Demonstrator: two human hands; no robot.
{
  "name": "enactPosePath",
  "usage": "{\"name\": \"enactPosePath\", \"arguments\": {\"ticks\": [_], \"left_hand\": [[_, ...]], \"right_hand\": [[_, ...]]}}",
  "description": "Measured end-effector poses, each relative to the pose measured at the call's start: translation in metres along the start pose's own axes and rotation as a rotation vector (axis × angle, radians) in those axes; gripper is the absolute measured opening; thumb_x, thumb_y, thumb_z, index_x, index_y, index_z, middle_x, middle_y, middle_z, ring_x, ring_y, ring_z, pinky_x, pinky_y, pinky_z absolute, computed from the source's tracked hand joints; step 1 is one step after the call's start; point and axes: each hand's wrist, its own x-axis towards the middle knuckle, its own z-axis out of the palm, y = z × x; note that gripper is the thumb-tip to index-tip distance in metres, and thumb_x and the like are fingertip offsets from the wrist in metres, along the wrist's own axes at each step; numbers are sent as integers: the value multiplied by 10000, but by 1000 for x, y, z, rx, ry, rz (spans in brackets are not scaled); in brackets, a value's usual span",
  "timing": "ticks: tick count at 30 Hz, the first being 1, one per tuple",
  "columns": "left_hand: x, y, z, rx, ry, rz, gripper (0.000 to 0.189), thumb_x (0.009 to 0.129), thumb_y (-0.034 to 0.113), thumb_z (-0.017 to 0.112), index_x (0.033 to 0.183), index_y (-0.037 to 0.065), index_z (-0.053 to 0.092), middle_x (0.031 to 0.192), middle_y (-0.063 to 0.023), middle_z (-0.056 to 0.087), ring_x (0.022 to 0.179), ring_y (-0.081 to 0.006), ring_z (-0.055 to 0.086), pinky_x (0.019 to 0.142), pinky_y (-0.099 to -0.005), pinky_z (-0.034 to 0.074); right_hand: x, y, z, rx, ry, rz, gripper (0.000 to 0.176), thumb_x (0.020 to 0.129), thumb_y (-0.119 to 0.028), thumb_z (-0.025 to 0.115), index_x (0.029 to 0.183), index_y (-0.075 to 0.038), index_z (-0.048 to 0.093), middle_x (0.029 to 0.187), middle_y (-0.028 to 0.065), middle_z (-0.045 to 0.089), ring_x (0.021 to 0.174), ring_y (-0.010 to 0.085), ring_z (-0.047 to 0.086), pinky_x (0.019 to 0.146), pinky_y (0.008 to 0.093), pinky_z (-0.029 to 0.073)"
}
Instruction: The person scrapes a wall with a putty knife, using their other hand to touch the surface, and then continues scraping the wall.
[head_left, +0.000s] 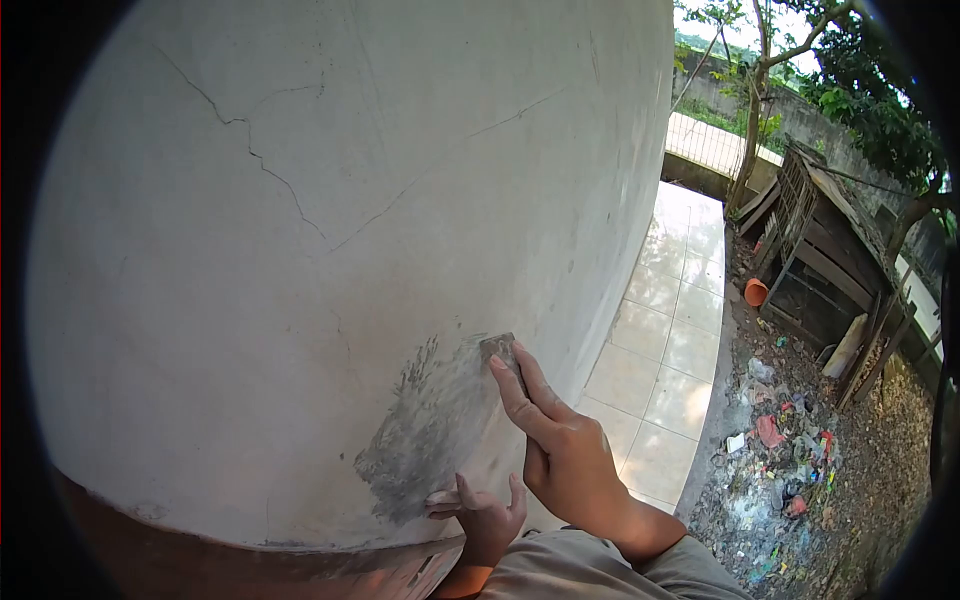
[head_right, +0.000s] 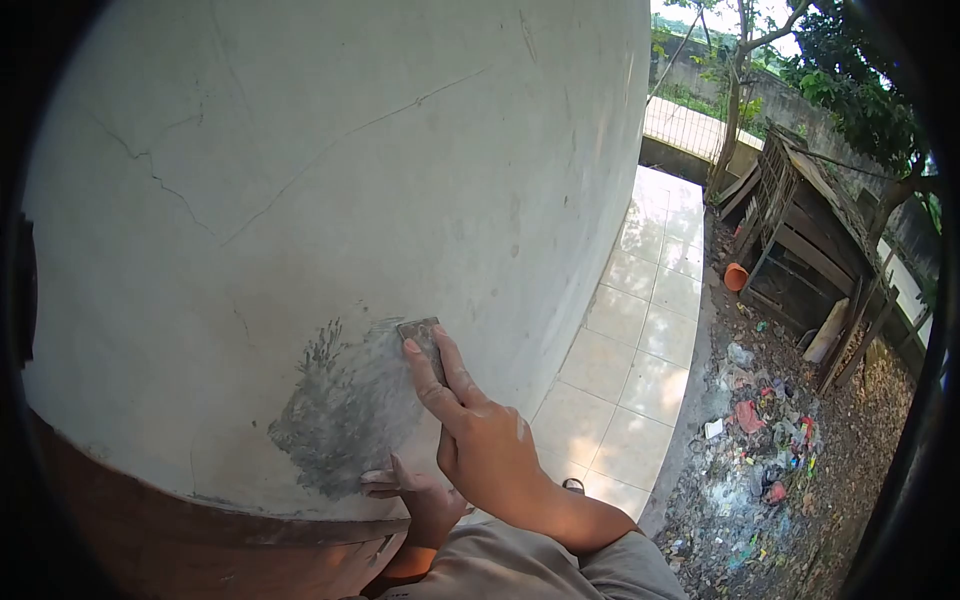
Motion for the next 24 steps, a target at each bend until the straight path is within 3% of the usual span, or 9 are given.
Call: {"name": "enactPosePath", "arguments": {"ticks": [4, 6, 10, 15, 18, 19, 21, 22, 24], "left_hand": [[-8, -7, 11, -164, -43, 25, 1188, 848, 393, 828, 1532, -129, 10, 1499, -588, -128, 1441, -694, -270, 1099, -774, -171], [-3, 1, 8, -11, 16, -37, 1160, 843, 385, 837, 1519, -128, 46, 1500, -570, 7, 1457, -714, -95, 1142, -756, -88], [6, 8, -2, 52, 3, -18, 1142, 839, 385, 840, 1499, -145, 74, 1472, -499, 146, 1430, -725, 3, 1151, -766, -2], [18, 19, -16, -74, 21, 1, 1019, 844, 348, 832, 1423, -179, 179, 1311, -377, 427, 1257, -587, 495, 1080, -630, 371], [26, 29, -28, 231, 56, 41, 1009, 850, 342, 827, 1423, -180, 181, 1301, -414, 436, 1224, -594, 517, 1057, -630, 388], [23, 25, -24, 229, 57, 43, 1009, 850, 342, 827, 1423, -180, 181, 1301, -414, 436, 1224, -594, 517, 1057, -630, 388], [17, 18, -22, -207, -143, -137, 1088, 853, 381, 822, 1458, -184, 116, 1400, -511, 269, 1388, -724, 227, 1110, -787, 189], [15, 23, -25, -203, -150, -138, 1088, 853, 381, 822, 1458, -184, 116, 1400, -511, 269, 1388, -724, 227, 1110, -787, 189], [23, 33, -28, 100, -20, -94, 1131, 856, 399, 816, 1479, -175, 66, 1441, -588, 92, 1386, -801, -38, 1030, -891, -6]], "right_hand": [[7, -6, -2, -10, 34, 40, 822, 771, 179, 503, 1528, -139, 552, 1570, 252, 490, 737, 377, 718, 666, 354, 565], [7, -5, -4, -6, 23, 20, 829, 768, 177, 505, 1529, -149, 555, 1569, 245, 494, 733, 377, 717, 665, 368, 567], [5, -9, -3, -41, -1, 29, 837, 767, 174, 512, 1534, -157, 549, 1571, 237, 494, 730, 380, 718, 662, 376, 566], [6, -13, -5, -55, 31, 31, 847, 763, 165, 518, 1541, -171, 543, 1573, 224, 496, 721, 379, 719, 647, 392, 564], [4, -8, 3, -55, 44, 14, 863, 765, 161, 516, 1554, -188, 525, 1575, 222, 494, 715, 380, 718, 646, 403, 568], [6, -8, 3, -57, 46, 15, 863, 765, 161, 516, 1554, -188, 525, 1575, 222, 494, 715, 380, 718, 646, 403, 568], [9, -11, 0, -70, 66, 28, 874, 770, 152, 519, 1567, -207, 506, 1580, 214, 491, 712, 379, 719, 647, 404, 575], [5, -11, -1, -65, 65, 33, 874, 770, 152, 519, 1567, -207, 506, 1580, 214, 491, 712, 379, 719, 647, 404, 575], [1, -12, -3, -59, 8, 30, 885, 769, 147, 522, 1572, -225, 499, 1585, 202, 489, 703, 379, 718, 642, 410, 578]]}}
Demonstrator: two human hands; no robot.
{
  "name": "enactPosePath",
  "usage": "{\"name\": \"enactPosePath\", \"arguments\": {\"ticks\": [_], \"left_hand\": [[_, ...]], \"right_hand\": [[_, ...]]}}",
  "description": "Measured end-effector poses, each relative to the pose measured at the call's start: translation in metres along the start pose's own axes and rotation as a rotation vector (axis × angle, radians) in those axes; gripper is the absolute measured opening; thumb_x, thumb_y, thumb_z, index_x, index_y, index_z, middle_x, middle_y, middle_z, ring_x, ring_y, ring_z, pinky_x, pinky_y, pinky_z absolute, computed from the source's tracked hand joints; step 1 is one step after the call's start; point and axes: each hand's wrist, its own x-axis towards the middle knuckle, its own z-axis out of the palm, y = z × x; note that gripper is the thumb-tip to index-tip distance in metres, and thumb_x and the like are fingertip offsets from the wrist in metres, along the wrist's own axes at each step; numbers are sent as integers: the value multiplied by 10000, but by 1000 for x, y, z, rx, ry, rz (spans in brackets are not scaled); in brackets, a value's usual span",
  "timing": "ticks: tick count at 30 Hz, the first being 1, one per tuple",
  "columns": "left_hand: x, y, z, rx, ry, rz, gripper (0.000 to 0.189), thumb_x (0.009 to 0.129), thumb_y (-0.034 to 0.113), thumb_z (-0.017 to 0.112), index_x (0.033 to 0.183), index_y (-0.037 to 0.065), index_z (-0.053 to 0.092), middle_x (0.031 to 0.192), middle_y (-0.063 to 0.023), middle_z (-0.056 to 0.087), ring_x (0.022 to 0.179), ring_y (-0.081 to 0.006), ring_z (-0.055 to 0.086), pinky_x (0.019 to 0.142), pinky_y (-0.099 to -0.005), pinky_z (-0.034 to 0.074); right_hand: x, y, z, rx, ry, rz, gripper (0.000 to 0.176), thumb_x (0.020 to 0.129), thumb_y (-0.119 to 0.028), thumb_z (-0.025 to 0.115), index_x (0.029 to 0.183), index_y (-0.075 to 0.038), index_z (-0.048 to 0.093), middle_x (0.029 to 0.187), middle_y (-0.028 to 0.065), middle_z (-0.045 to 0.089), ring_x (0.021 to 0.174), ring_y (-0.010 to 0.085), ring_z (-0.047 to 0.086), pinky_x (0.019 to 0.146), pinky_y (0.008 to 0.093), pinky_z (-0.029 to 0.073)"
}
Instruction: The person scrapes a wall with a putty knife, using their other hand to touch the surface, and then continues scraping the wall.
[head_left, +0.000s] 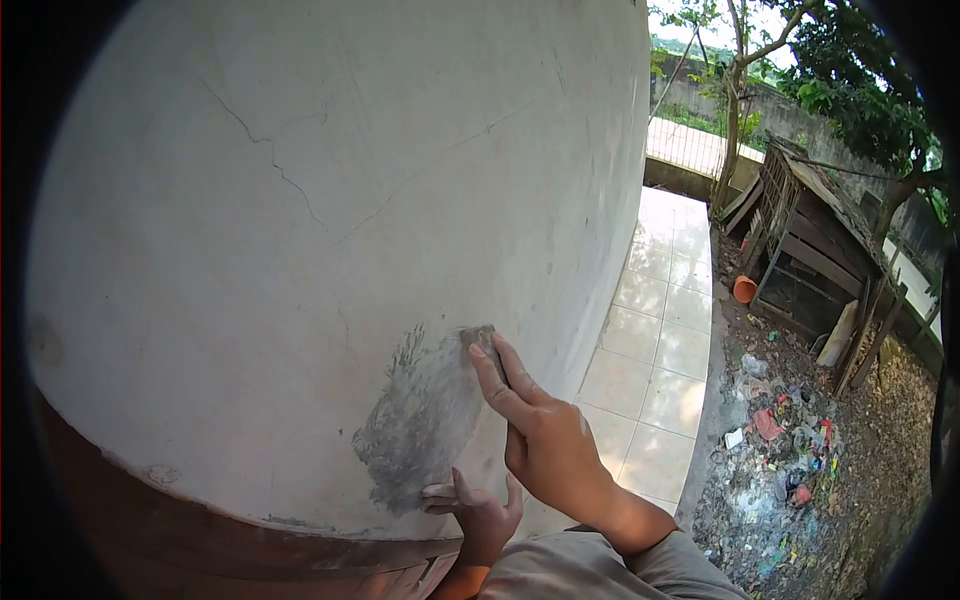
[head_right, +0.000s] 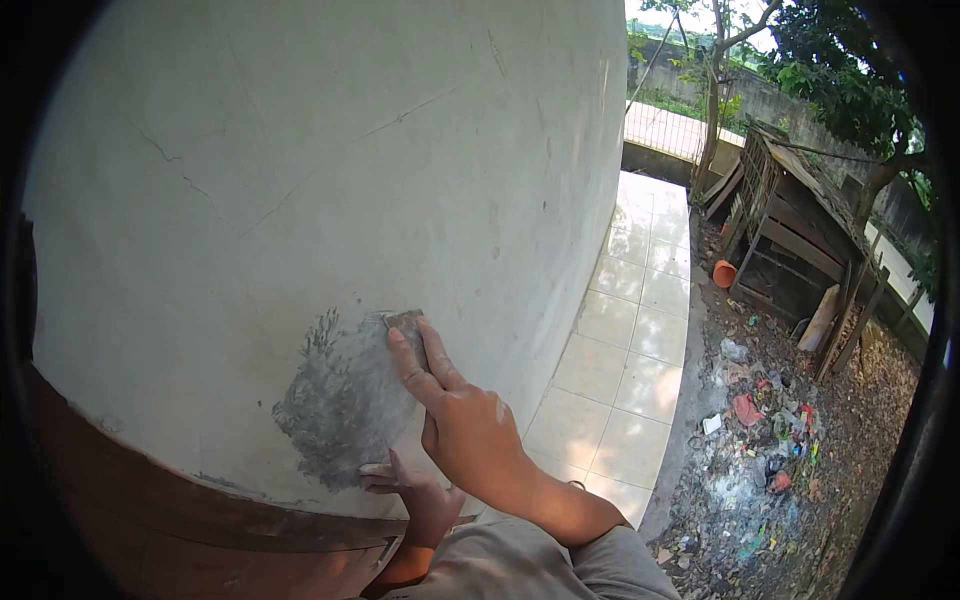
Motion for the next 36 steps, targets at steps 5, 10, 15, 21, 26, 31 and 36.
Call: {"name": "enactPosePath", "arguments": {"ticks": [5, 10, 15, 21, 26, 31, 36], "left_hand": [[-3, -3, 1, -78, -24, 8, 1162, 862, 414, 805, 1511, -132, 12, 1452, -626, -32, 1357, -828, -109, 981, -915, -54], [-4, -7, 1, -124, -75, -46, 1225, 849, 449, 812, 1536, -101, -40, 1459, -629, -117, 1355, -826, -160, 969, -915, -83], [-6, -5, 0, -92, -67, -23, 1272, 835, 487, 823, 1535, -117, -50, 1451, -633, -133, 1375, -812, -150, 981, -910, -86], [-11, -12, 4, -52, -19, 36, 1323, 808, 511, 833, 1533, -131, -70, 1495, -598, -124, 1395, -795, -152, 1003, -899, -85], [-16, -6, -11, -128, -42, -10, 1317, 800, 465, 837, 1538, -131, -76, 1532, -560, -110, 1420, -771, -149, 1061, -866, -63], [-57, -11, 9, -259, 286, 277, 1265, 828, 265, 877, 1575, -94, -79, 1610, -449, -194, 1512, -669, -50, 1184, -749, 105], [-47, 21, -11, -523, 397, 224, 801, 858, 83, 774, 1527, 18, 337, 1658, -336, 251, 1468, -704, 201, 1139, -818, 153]], "right_hand": [[3, -2, 6, -38, 51, -3, 883, 777, 138, 531, 1576, -232, 489, 1595, 187, 484, 703, 385, 723, 635, 425, 588], [-7, -2, 7, -44, -3, -42, 879, 786, 130, 540, 1582, -236, 478, 1595, 187, 486, 703, 381, 729, 628, 418, 596], [-8, 0, 13, 7, 28, -20, 865, 791, 117, 538, 1585, -220, 474, 1595, 213, 472, 699, 380, 728, 604, 426, 591], [-24, 3, 33, -45, 39, -40, 857, 783, 112, 543, 1578, -202, 481, 1603, 207, 466, 691, 375, 728, 565, 407, 588], [-21, 16, 30, 13, 49, -73, 854, 786, 96, 543, 1577, -221, 484, 1617, 184, 456, 707, 380, 736, 569, 415, 598], [-74, 58, 47, 104, -194, -124, 821, 818, 78, 570, 1571, -241, 494, 1636, 218, 413, 715, 409, 735, 587, 426, 606], [-109, 92, 21, 160, -320, -52, 822, 936, -40, 627, 1668, -181, 281, 1606, 268, 432, 684, 414, 725, 610, 431, 593]]}}
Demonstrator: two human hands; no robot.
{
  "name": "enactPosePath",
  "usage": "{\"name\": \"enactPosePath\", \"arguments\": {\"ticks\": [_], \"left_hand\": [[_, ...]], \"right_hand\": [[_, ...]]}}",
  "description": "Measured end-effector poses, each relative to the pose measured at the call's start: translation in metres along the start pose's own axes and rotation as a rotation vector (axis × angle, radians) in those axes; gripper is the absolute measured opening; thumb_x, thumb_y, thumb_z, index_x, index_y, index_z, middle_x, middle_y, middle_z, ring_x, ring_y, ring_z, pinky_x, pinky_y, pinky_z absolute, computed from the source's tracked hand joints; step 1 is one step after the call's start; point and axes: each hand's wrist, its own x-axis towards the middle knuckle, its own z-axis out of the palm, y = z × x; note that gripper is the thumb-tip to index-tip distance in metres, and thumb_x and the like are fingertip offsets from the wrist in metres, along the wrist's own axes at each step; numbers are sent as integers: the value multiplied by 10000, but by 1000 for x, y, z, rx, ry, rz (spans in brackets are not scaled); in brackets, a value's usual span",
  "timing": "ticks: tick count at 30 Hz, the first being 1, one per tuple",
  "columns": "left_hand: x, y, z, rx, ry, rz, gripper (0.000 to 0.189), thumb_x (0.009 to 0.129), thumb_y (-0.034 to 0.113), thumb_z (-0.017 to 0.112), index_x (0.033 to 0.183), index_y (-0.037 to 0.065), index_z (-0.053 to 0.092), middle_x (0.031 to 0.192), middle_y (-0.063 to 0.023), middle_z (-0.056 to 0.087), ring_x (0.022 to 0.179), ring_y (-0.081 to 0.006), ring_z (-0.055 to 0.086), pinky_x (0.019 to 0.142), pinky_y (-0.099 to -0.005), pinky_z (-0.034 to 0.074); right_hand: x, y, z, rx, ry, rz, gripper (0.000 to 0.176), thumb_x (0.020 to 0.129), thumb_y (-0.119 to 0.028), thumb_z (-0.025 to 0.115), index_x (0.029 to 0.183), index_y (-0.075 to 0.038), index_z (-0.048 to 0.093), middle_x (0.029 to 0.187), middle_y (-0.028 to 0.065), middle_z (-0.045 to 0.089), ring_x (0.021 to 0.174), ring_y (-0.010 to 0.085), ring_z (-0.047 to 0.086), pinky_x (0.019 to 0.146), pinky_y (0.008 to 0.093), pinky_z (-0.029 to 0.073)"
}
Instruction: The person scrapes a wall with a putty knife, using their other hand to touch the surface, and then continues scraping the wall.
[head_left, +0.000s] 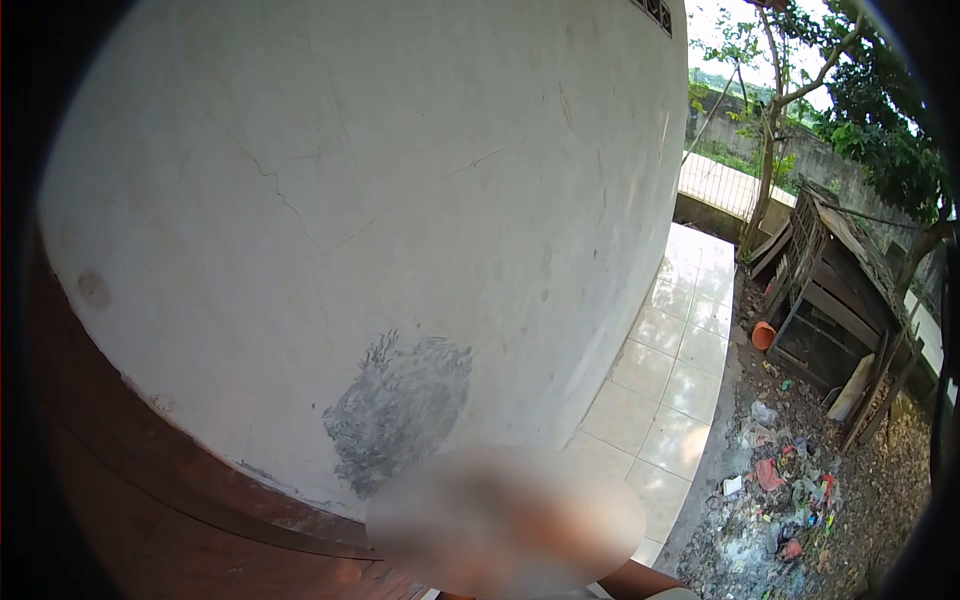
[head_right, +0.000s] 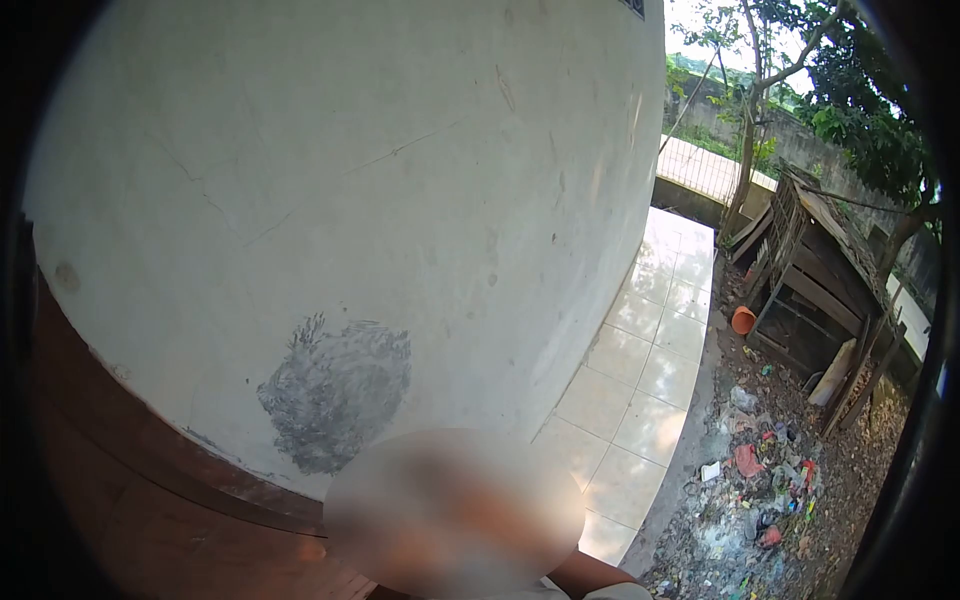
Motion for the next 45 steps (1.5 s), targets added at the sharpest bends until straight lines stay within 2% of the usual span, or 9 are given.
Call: {"name": "enactPosePath", "arguments": {"ticks": [4, 11, 14, 17, 18, 26, 30, 35, 45], "left_hand": [[38, 32, -15, 349, -477, -55, 299, 792, 176, 853, 1081, 219, 785, 1460, -71, 654, 1483, -418, 444, 1225, -656, 108], [28, 52, 21, 395, -450, 71, 189, 798, 265, 862, 978, 282, 810, 1152, 150, 768, 1251, -202, 654, 1125, -583, 189], [31, 69, 48, 277, -374, -6, 131, 832, 141, 790, 886, 260, 788, 998, 127, 788, 1179, -207, 691, 1110, -546, 194], [28, 78, 79, 98, -316, -119, 215, 845, 39, 691, 840, 241, 762, 907, 83, 791, 1127, -209, 715, 1108, -524, 190], [31, 82, 83, 88, -297, -98, 243, 845, 9, 644, 834, 224, 757, 896, 48, 794, 1109, -212, 727, 1097, -511, 195], [42, 103, 116, -238, -279, -373, 132, 857, 39, 735, 886, 166, 757, 982, 14, 801, 1114, -206, 731, 1046, -438, 284], [73, 98, 108, -98, -75, -286, 250, 812, 25, 786, 1040, 115, 735, 1112, -67, 779, 1108, -256, 717, 1019, -417, 354], [105, 68, 57, 187, 94, -204, 442, 781, 26, 798, 1187, 33, 624, 1193, -154, 722, 1170, -351, 646, 1060, -495, 388], [123, 15, 8, 661, 160, 17, 922, 791, 142, 846, 1530, 18, 307, 1620, -260, 284, 1517, -518, 226, 1205, -689, 196]], "right_hand": [[-30, 32, -13, 159, -243, 104, 923, 971, -136, 652, 1695, -138, 79, 1556, 292, 482, 832, 440, 739, 725, 484, 595], [-40, 50, -72, 490, -382, 331, 875, 1006, -164, 687, 1696, -111, 153, 1468, 144, 637, 545, 169, 644, 627, 338, 549], [-54, 54, -111, 646, -404, 330, 772, 988, -220, 689, 1661, -112, 326, 766, 124, 676, 573, 132, 532, 622, 301, 461], [-71, 107, -119, 741, -358, -192, 814, 946, -279, 734, 1654, -130, 361, 728, 101, 629, 639, 123, 540, 659, 292, 440], [-74, 108, -121, 780, -335, -101, 706, 881, -359, 756, 1518, -112, 578, 1201, 163, 748, 759, 237, 727, 733, 365, 575], [-25, 112, -116, 306, 156, -621, 151, 981, -256, 652, 1026, -125, 714, 1105, 104, 769, 912, 301, 698, 837, 395, 572], [18, 107, -79, 858, 75, -641, 217, 1126, -221, 284, 967, -130, 401, 990, 164, 751, 921, 329, 720, 913, 524, 556], [81, 81, -73, 1414, 152, -489, 646, 989, -776, 375, 969, -130, 401, 617, 18, 423, 482, 181, 435, 566, 394, 467], [221, -19, -102, 1473, -19, -1105, 825, 869, -965, 302, 644, -171, 319, 514, -19, 278, 439, 148, 229, 446, 323, 227]]}}
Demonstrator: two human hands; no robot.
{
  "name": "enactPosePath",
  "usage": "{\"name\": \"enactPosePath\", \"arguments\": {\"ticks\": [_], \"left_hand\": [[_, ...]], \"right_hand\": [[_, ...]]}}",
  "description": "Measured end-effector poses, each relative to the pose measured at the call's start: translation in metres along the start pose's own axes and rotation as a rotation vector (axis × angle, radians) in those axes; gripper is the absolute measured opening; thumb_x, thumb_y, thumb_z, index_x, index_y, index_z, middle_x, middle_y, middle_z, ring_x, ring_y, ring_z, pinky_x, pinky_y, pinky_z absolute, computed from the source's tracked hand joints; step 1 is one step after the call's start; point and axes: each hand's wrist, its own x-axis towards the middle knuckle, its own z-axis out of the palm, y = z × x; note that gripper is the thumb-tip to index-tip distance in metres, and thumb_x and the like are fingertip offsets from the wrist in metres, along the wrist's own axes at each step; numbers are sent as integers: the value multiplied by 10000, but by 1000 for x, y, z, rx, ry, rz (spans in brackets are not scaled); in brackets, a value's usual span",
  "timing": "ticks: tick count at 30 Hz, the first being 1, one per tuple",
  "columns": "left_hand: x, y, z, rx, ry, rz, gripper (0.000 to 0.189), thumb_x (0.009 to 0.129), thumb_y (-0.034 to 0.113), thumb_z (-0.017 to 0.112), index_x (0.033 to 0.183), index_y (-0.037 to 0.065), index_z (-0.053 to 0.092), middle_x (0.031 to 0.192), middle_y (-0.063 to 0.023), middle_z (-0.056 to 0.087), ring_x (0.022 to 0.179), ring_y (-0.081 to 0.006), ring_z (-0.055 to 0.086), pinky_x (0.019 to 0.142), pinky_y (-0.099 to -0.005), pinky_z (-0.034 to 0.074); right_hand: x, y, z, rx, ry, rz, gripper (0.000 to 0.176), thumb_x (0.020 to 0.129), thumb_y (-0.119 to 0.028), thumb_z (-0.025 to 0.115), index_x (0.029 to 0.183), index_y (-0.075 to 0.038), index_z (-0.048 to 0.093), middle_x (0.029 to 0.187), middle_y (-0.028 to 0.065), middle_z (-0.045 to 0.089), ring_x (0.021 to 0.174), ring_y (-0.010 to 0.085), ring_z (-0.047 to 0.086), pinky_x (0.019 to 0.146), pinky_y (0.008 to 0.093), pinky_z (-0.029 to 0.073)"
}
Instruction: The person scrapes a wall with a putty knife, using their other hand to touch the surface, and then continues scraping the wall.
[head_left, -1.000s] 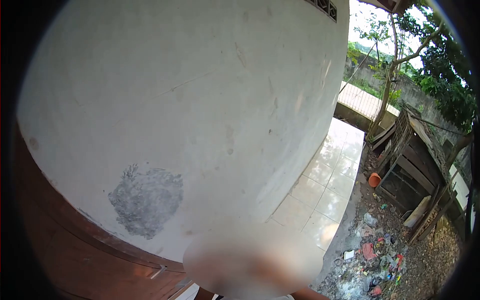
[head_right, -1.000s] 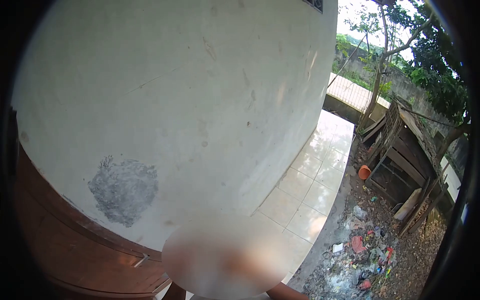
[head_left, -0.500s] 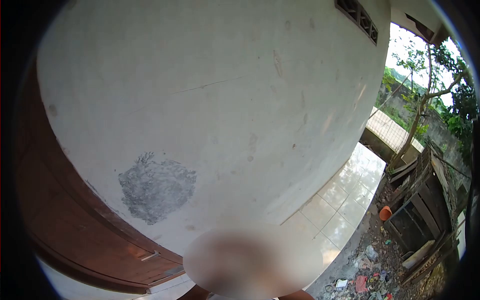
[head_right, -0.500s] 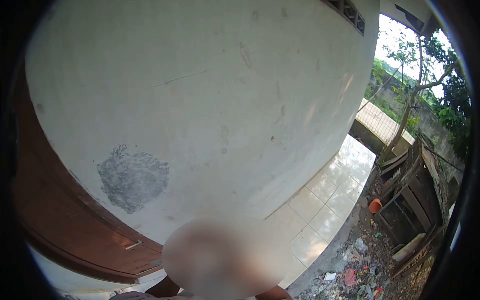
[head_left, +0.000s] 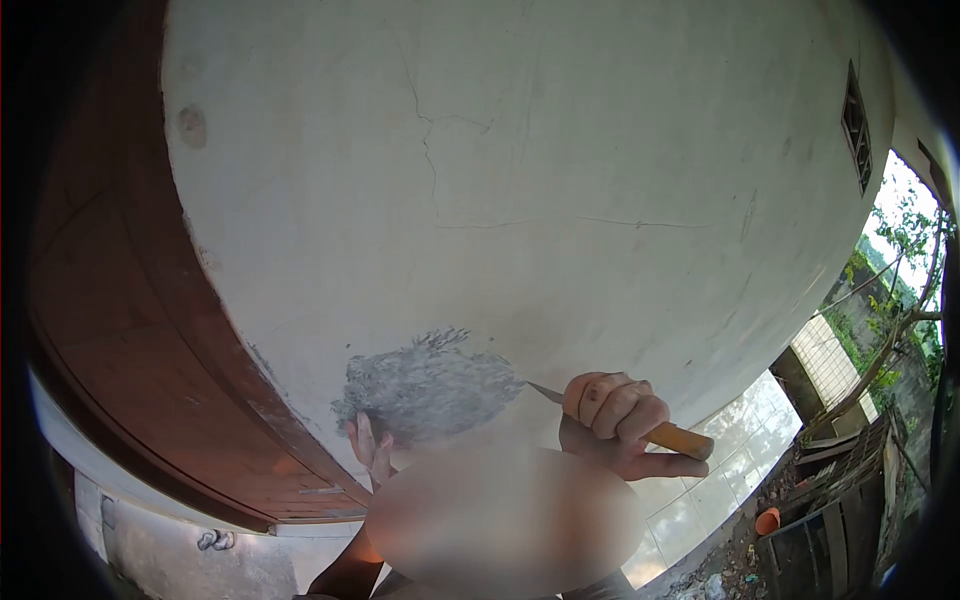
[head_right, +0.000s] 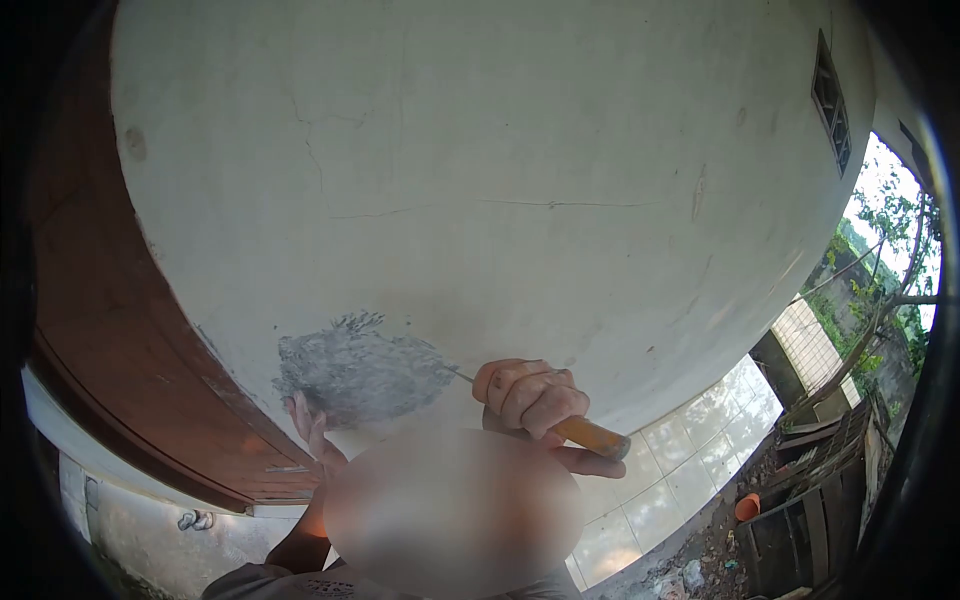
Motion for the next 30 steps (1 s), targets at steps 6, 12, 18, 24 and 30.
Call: {"name": "enactPosePath", "arguments": {"ticks": [6, 12, 18, 24, 30], "left_hand": [[-43, -31, 35, 221, -93, 49, 1207, 794, 439, 905, 1606, -41, 152, 1653, -326, 22, 1503, -685, -25, 1129, -840, 60], [-40, -27, 39, 396, -206, -9, 1390, 791, 590, 869, 1611, -114, -6, 1616, -444, -128, 1458, -741, -119, 1103, -861, 34], [-40, -23, 48, 484, -240, -138, 1429, 757, 678, 848, 1685, 114, -81, 1563, -545, -147, 1424, -786, -104, 1052, -897, 13], [-29, -13, 47, 475, -181, -183, 1423, 751, 684, 847, 1687, 136, -74, 1539, -575, -119, 1400, -816, -50, 998, -934, 23], [-37, -18, 51, 518, -200, -148, 1427, 751, 688, 843, 1679, 91, -62, 1470, -635, -120, 1371, -842, -72, 987, -941, 31]], "right_hand": [[-1, 50, -3, 43, 53, -40, 827, 863, -967, 293, 631, -173, 291, 483, -11, 278, 412, 131, 213, 402, 292, 232], [-4, 26, 0, -148, 40, -209, 683, 1021, -647, 500, 605, -112, 415, 519, 39, 439, 472, 232, 484, 489, 400, 538], [-7, 31, -10, -148, 34, -256, 750, 964, -755, 494, 603, -99, 459, 546, 59, 508, 498, 235, 538, 525, 445, 586], [-11, 23, -18, 38, 37, -283, 823, 921, -851, 426, 609, -91, 446, 533, 41, 440, 456, 241, 467, 478, 415, 528], [-14, 22, -14, 5, 97, -264, 812, 883, -881, 437, 610, -118, 491, 530, 29, 481, 482, 247, 526, 479, 412, 535]]}}
